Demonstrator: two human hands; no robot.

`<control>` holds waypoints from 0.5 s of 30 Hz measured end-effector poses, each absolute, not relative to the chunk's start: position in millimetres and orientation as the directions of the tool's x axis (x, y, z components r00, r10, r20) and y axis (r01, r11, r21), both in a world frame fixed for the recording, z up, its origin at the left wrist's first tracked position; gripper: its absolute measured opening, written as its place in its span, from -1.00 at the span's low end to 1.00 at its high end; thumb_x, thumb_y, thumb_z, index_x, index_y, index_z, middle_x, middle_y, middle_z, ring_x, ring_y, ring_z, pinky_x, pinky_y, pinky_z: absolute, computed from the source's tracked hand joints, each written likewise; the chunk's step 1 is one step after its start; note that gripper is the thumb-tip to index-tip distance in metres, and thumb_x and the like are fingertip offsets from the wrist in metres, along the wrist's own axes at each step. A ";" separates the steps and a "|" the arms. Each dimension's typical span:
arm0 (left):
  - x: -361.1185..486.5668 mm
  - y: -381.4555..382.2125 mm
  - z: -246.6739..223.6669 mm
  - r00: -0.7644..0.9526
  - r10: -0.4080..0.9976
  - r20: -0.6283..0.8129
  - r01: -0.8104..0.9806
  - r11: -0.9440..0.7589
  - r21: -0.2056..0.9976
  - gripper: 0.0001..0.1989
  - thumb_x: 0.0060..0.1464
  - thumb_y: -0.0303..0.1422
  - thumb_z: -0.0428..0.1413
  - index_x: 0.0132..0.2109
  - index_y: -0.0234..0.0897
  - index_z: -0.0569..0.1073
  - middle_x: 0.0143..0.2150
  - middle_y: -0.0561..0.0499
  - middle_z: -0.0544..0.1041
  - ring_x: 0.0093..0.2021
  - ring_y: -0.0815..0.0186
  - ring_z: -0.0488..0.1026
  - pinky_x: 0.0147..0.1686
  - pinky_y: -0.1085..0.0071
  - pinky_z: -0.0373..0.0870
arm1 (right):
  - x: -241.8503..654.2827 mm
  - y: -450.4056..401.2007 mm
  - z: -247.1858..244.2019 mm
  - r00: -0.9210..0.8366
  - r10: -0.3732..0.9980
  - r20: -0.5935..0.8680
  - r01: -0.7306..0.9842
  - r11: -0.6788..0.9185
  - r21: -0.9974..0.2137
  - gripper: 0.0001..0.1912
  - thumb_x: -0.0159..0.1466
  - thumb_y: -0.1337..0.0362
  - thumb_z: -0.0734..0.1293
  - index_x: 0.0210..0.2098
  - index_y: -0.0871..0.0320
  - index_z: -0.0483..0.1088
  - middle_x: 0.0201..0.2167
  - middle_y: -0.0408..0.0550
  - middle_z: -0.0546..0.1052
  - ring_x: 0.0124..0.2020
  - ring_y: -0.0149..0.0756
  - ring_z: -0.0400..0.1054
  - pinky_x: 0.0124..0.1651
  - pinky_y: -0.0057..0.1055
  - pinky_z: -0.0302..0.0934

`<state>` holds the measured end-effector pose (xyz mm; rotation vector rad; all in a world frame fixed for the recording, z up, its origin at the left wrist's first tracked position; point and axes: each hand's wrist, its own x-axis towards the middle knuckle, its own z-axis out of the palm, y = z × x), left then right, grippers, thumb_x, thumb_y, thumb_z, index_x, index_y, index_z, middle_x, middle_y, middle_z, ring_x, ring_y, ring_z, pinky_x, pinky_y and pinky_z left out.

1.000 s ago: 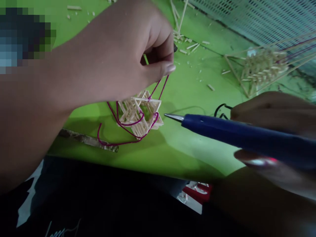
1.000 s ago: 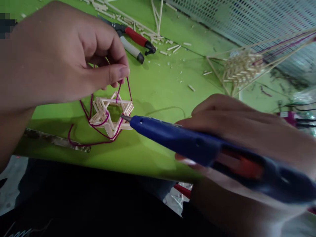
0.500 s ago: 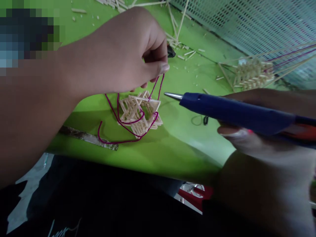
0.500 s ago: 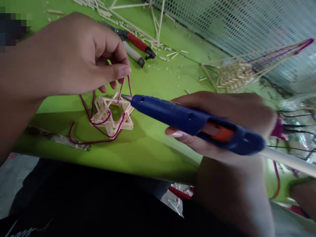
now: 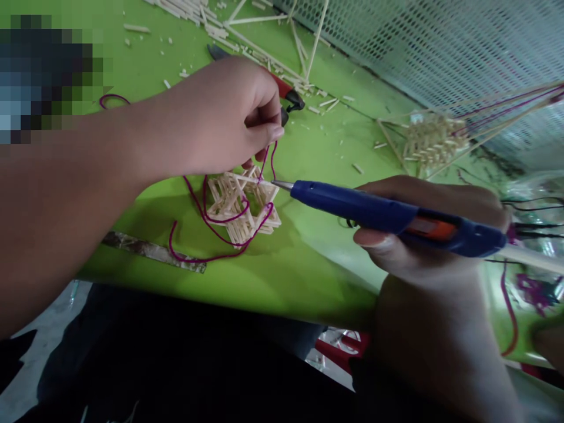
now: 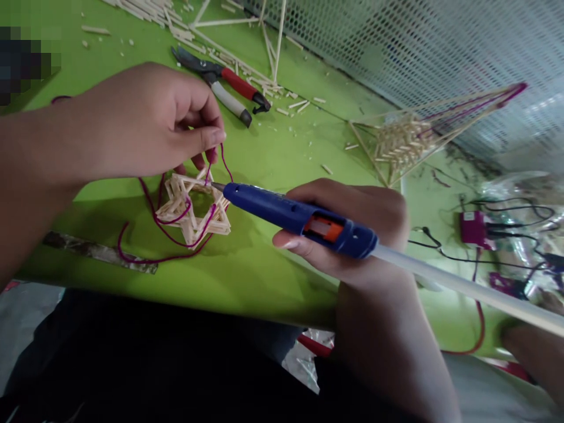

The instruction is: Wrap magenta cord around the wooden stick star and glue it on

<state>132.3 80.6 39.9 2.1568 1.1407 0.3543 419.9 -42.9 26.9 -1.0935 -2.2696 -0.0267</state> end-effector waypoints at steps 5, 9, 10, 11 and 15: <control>132.8 81.8 36.9 0.579 0.814 -0.053 0.639 -0.413 0.649 -0.70 0.57 -0.15 0.24 -0.11 -0.11 0.80 -0.27 -0.02 0.76 -0.40 0.30 0.41 -0.25 0.21 0.19 | 417.8 -40.9 24.0 -0.484 0.674 0.558 0.711 0.675 -0.199 -0.53 0.60 -0.20 0.57 -0.26 -0.02 0.58 -0.61 -0.33 0.53 -0.71 -0.48 0.29 -0.64 -0.40 0.00; 135.2 79.4 41.7 0.578 0.812 -0.081 0.649 -0.397 0.649 -0.74 0.55 -0.24 0.25 -0.11 -0.15 0.82 -0.25 -0.01 0.78 -0.41 0.31 0.42 -0.29 0.24 0.19 | 418.3 -40.9 21.5 -0.507 0.662 0.552 0.718 0.678 -0.155 -0.55 0.63 -0.16 0.56 -0.26 -0.02 0.56 -0.62 -0.33 0.52 -0.72 -0.44 0.30 -0.63 -0.35 0.00; 135.3 79.5 41.7 0.578 0.812 -0.077 0.646 -0.398 0.651 -0.74 0.54 -0.24 0.26 -0.11 -0.15 0.82 -0.26 -0.01 0.78 -0.43 0.33 0.40 -0.30 0.25 0.19 | 418.3 -41.0 20.7 -0.509 0.660 0.553 0.718 0.679 -0.150 -0.55 0.64 -0.15 0.55 -0.26 -0.03 0.56 -0.63 -0.33 0.51 -0.72 -0.43 0.29 -0.62 -0.33 0.00; 135.3 80.0 41.0 0.576 0.814 -0.079 0.647 -0.395 0.652 -0.75 0.54 -0.23 0.27 -0.11 -0.15 0.82 -0.28 0.00 0.77 -0.45 0.35 0.36 -0.32 0.25 0.18 | 418.2 -40.9 20.0 -0.510 0.658 0.554 0.719 0.680 -0.144 -0.54 0.64 -0.15 0.55 -0.27 -0.03 0.55 -0.64 -0.33 0.49 -0.73 -0.42 0.27 -0.62 -0.33 0.00; 133.8 84.5 32.8 0.561 0.825 -0.068 0.648 -0.387 0.656 -0.76 0.53 -0.18 0.28 -0.10 -0.08 0.83 -0.30 0.04 0.77 -0.46 0.34 0.38 -0.36 0.23 0.21 | 417.3 -40.2 18.7 -0.525 0.641 0.560 0.719 0.686 -0.110 -0.50 0.67 -0.16 0.51 -0.30 -0.02 0.52 -0.66 -0.35 0.45 -0.72 -0.45 0.25 -0.60 -0.33 0.00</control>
